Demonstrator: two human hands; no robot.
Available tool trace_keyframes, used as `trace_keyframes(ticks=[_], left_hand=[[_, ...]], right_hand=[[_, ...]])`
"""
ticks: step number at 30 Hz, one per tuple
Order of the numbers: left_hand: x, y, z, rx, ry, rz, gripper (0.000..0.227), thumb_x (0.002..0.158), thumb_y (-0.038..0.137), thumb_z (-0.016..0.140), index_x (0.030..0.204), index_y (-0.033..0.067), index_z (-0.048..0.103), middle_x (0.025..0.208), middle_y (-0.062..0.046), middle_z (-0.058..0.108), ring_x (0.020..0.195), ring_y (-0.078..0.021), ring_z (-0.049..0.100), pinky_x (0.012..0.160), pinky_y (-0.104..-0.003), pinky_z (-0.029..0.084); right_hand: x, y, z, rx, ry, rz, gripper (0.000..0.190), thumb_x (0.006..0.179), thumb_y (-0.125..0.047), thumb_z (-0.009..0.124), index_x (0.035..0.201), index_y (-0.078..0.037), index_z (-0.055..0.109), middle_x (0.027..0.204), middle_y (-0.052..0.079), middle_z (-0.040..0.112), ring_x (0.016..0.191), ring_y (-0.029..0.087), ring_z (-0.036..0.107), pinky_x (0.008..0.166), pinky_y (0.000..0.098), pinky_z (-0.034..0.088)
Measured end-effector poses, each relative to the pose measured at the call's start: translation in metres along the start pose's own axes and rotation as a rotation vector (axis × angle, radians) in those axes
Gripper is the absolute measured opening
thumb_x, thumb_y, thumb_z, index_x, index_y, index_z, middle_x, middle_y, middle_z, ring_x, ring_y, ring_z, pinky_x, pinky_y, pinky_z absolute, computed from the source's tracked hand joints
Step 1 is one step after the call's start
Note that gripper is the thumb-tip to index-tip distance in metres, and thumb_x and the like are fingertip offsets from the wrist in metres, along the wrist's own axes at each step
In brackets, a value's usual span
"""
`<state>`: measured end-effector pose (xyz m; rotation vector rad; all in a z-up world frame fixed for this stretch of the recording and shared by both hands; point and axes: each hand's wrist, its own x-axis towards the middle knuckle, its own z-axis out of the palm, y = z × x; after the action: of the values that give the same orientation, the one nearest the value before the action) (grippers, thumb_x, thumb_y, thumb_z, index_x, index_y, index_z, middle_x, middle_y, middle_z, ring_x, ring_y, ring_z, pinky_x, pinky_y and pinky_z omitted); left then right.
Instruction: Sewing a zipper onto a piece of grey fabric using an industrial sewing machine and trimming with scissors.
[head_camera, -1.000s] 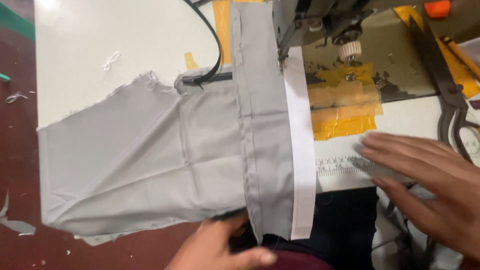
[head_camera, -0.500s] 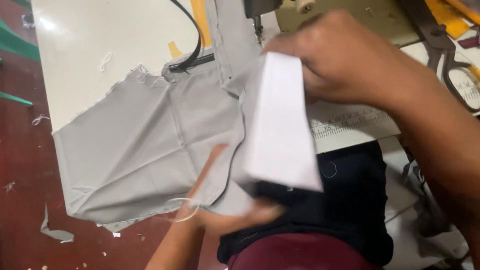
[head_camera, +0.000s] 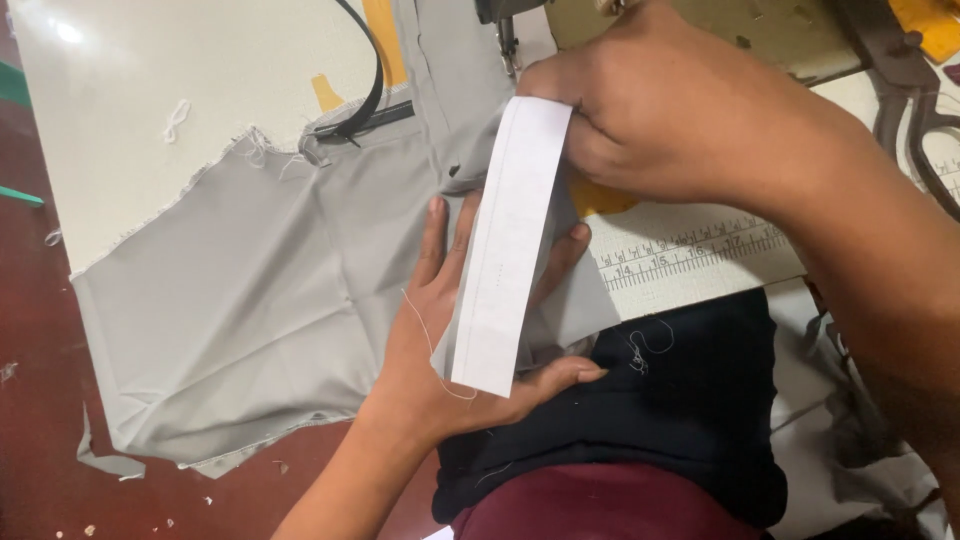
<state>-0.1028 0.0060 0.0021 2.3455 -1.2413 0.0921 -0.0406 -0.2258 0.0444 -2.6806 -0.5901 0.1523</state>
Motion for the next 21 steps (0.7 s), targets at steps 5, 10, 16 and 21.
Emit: trace_keyframes(ticks=[5,10,16,21], left_hand=[[-0.005,-0.002,-0.006,-0.060,0.025,0.019,0.085,0.087,0.074,0.059,0.152,0.0203,0.047,0.149,-0.017,0.059,0.148,-0.0478,0.046,0.129,-0.071,0.018],[-0.034,0.006,-0.027,-0.112,0.444,-0.447,0.068,0.098,-0.002,0.073,0.153,-0.0153,0.034,0.167,-0.022,0.025,0.160,-0.0287,0.021,0.140,-0.042,0.021],[0.018,-0.020,-0.064,-0.049,0.446,0.005,0.026,0.095,0.012,0.056,0.103,-0.0075,0.072,0.106,-0.021,0.075,0.111,-0.0445,0.075,0.093,-0.048,0.058],[0.042,-0.083,-0.023,0.041,0.025,0.146,0.048,0.105,0.038,0.049,0.140,0.0068,0.058,0.146,-0.017,0.061,0.146,-0.0452,0.042,0.122,-0.057,0.034]], right_hand=[[-0.006,-0.014,0.001,-0.107,-0.106,0.103,0.032,0.105,-0.025,0.048,0.077,-0.015,0.061,0.057,0.008,0.063,0.056,0.031,0.065,0.058,0.0446,0.048],[-0.040,-0.002,0.043,-0.126,0.071,-0.106,0.061,0.072,-0.007,0.072,0.132,-0.017,0.066,0.142,0.010,0.064,0.131,0.030,0.055,0.115,0.0514,0.039],[-0.078,-0.017,0.064,-0.203,0.213,-0.214,0.060,0.082,0.008,0.060,0.141,-0.006,0.057,0.152,0.017,0.056,0.143,0.034,0.051,0.116,0.0555,0.038],[-0.089,-0.024,0.065,-0.216,0.200,-0.230,0.051,0.087,0.004,0.043,0.135,-0.006,0.057,0.152,0.019,0.053,0.143,0.035,0.050,0.112,0.0545,0.037]])
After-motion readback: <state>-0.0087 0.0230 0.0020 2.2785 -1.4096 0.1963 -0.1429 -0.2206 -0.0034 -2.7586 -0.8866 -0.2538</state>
